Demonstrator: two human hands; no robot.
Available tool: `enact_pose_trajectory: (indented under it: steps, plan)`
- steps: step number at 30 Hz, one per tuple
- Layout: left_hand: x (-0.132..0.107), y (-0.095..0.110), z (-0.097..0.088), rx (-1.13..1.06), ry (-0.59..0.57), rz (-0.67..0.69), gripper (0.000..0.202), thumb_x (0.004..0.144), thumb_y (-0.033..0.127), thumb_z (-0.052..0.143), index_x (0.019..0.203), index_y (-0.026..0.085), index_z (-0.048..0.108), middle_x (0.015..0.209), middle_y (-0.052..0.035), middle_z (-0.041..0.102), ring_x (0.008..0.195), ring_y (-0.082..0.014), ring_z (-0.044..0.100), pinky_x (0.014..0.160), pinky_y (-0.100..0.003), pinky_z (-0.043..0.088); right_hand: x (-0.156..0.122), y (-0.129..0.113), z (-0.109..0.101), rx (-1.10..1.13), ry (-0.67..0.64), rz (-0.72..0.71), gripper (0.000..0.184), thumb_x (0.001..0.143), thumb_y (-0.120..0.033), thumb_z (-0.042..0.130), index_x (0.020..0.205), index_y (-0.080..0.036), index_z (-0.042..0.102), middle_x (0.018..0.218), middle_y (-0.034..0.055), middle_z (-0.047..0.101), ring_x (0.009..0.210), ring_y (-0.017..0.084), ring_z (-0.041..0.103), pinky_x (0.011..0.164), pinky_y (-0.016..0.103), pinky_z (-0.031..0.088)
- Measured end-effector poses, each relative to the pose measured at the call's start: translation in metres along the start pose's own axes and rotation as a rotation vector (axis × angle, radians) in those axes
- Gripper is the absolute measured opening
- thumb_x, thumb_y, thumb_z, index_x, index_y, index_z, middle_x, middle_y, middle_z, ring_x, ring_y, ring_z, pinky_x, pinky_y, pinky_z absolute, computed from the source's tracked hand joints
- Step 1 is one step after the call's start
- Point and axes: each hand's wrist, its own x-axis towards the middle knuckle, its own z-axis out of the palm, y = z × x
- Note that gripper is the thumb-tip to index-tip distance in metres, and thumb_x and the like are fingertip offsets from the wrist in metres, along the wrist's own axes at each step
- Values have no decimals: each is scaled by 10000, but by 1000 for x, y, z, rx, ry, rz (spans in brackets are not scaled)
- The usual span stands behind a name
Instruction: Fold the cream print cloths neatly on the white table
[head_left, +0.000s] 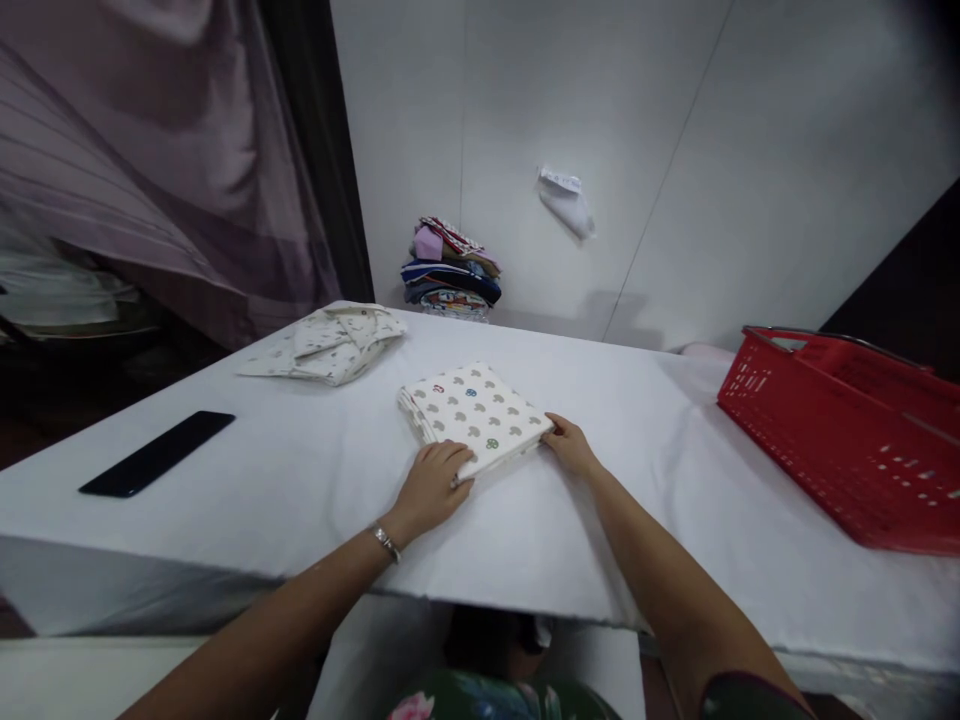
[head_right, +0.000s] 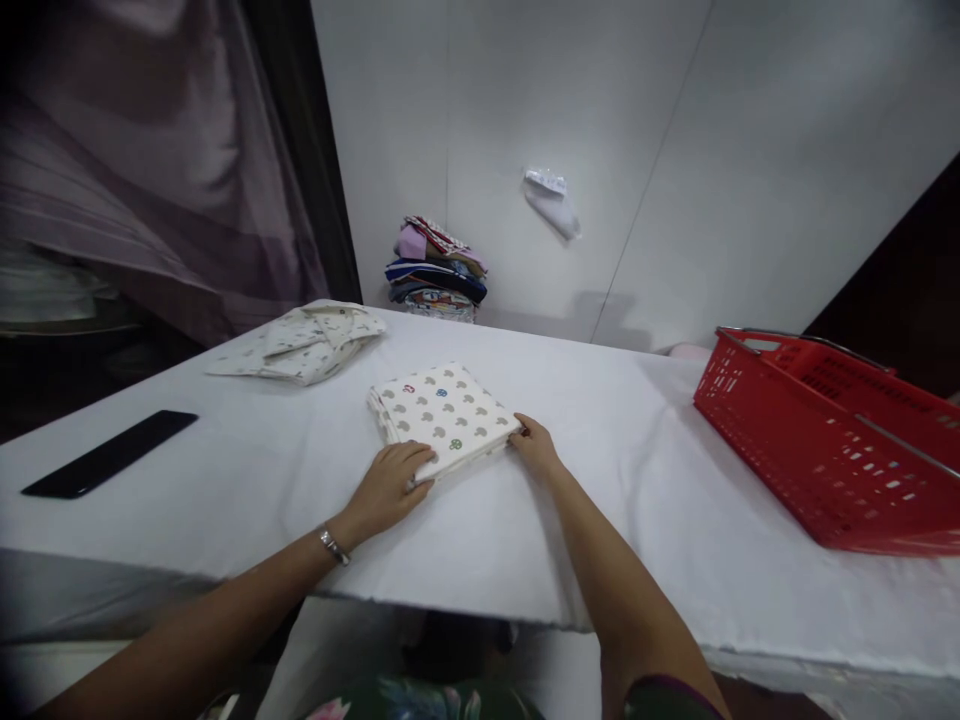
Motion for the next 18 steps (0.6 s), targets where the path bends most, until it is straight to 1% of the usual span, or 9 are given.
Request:
enact_pose_trajectory:
  steps: [3,8,11,14,16,18]
  plan:
    - [-2,0,2,19,-11,16,360,809,280,480,1159,230,547,1195,-64,554,1145,-228,453,1040,-411,282,1,5,0,36,14,-30,564,657,-273,584,1207,-153,552,981,29,658,867,170,580,848,326,465]
    - [-7,1,3,46,-8,28,366,825,279,465,1178,208,531,1218,-70,545,1168,-217,445,1071,-405,245,0,10,-2,117,-23,-58,576,648,-288,601,1202,-138,551,1007,44,656,866,166,583,864,324,455]
    - [-9,6,2,51,-42,3,416,806,326,517,1205,208,512,1254,-74,529,1205,-222,423,1093,-411,209,-2,10,-4,143,-46,-79,600,647,-319,607,1213,-129,547,1020,56,653,863,177,583,858,330,453]
    - [-12,11,1,52,-74,-37,492,779,345,565,1247,222,480,1307,-77,494,1259,-237,374,1107,-433,171,-3,7,-5,92,-47,-88,605,656,-335,582,1227,-138,542,994,49,657,843,182,581,834,330,458]
    - [-14,13,2,53,-76,-54,476,796,317,547,1257,228,470,1327,-74,479,1279,-232,354,1113,-438,156,-4,4,-3,49,-20,-93,554,654,-325,550,1176,-141,580,966,43,662,822,186,580,805,319,463]
    - [-15,13,4,53,-68,-56,434,823,284,510,1252,234,471,1332,-68,477,1281,-219,357,1117,-435,155,-4,1,-1,24,22,-92,474,649,-310,513,1081,-150,627,929,36,668,810,191,580,770,303,467]
